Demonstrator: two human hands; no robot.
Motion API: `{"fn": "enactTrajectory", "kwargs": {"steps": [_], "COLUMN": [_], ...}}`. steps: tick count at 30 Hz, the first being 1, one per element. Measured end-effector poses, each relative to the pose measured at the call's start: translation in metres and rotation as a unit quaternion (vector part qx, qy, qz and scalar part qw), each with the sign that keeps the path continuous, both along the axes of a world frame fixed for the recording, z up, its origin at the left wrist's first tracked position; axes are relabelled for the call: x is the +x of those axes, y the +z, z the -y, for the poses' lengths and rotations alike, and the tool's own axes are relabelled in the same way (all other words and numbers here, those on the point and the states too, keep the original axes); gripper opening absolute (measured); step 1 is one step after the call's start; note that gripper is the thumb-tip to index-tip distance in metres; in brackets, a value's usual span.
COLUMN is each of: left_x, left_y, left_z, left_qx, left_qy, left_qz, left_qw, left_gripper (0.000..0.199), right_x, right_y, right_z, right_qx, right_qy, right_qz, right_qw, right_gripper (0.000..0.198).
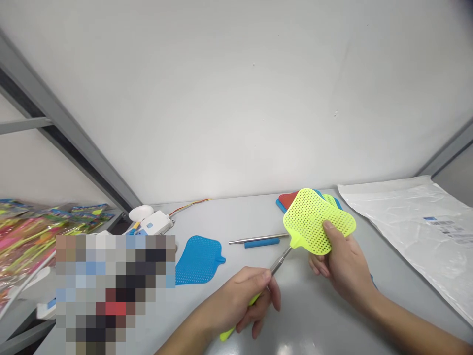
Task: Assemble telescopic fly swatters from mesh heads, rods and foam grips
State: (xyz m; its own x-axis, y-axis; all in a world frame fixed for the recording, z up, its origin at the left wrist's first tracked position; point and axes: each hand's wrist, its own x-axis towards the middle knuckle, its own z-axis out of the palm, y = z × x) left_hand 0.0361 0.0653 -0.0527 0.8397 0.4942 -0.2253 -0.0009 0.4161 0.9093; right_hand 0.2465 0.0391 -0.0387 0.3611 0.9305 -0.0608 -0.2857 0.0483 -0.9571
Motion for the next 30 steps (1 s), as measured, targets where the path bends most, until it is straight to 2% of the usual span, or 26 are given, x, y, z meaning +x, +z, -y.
{"fn": "enactTrajectory", "kwargs": {"steps": [6,20,30], "left_x": [0.0013,0.0047,0.0034], "left_y": [-0.0060,-0.0085,-0.0099], "left_z": [0.0016,0.0010,-0.0002], "left_qx": [0.032,0.061,0.073], "left_qy": [0.025,0.043,0.045], "left_qz": [-0.018,-0.059,-0.074], "left_qw": [0.999,0.995,0.994], "left_gripper": [0.042,0.037,0.034], "right_x": [-0.0022,0.0046,0.0050], "right_y": [0.0016,-0.0003,0.0012], "right_z": [-0.0010,-0.0016,-0.0032], "right_qx": [-0.027,0.006,0.006], "right_qy": [-0.004,0.032,0.029], "right_qz": [-0.028,0.012,-0.003], "right_qw": [0.999,0.999,1.000], "right_gripper": [0.035,0.032,0.027]}}
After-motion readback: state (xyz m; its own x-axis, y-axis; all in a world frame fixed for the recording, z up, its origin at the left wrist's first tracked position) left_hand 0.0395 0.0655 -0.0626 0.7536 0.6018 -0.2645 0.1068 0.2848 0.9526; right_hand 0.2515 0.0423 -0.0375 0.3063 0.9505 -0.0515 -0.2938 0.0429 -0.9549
